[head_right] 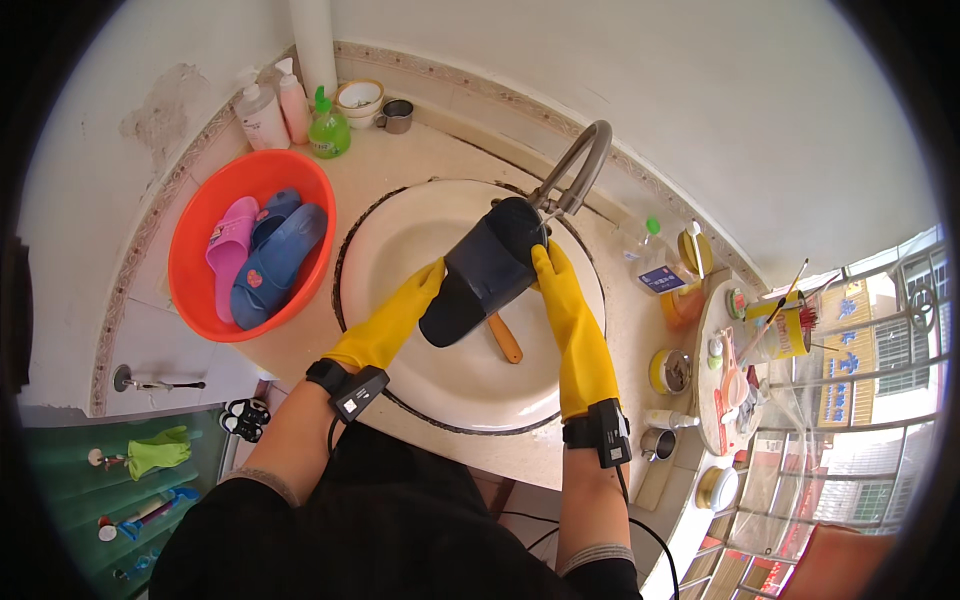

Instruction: The person washes multiple slippers at a sink using a brush and running water. They scrub the soles and tops of a dark blue slipper and a pink slipper, rinse them under the tap, and place the cleaned slippers on a tiled ledge to dry.

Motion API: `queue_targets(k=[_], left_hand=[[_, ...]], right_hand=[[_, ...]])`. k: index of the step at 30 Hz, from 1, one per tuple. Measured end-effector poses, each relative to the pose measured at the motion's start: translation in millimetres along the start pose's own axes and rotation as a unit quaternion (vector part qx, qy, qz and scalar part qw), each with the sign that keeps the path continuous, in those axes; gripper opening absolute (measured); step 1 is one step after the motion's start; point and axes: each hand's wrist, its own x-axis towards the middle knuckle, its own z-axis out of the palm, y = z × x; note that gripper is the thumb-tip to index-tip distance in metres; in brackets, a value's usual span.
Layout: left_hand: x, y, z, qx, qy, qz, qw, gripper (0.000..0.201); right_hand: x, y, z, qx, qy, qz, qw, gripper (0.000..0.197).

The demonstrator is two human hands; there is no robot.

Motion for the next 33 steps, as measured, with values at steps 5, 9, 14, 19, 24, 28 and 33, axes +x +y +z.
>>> queue_targets(k=[5,9,14,19,24,28,33], left_hand=[[-18,-20,0,-0.059,-0.076,-0.081,0.992,0.053],[-17,-25,5,-0.073,-0.101,-0.12,0.985,0.051],[-10,-45,12,-0.097,-0.106,-0.126,0.982,0.049],[-2,-69,19,-0.037,-0.072,-0.09,0.993,0.047],[0,-73,19,-0.074,-0.051,-0.055,0.994,0.046],[2,-67,15,-0.04,-0.047,-0.048,0.997,0.048],[0,-62,10,0.004,-0.047,-0.048,0.998,0.05]], right_hand=[[18,22,-4,0.005,0.01,0.017,1.0,0.043],[28,28,0,0.004,-0.002,0.037,0.999,0.045],[33,23,9,0.043,-0.012,0.062,0.997,0.035],[37,21,9,0.132,-0.028,0.079,0.988,0.035],[47,27,-4,0.183,-0.035,0.105,0.977,0.037],[50,34,-12,0.212,-0.06,0.103,0.97,0.04],[38,36,-15,0.224,-0.064,0.095,0.968,0.044]])
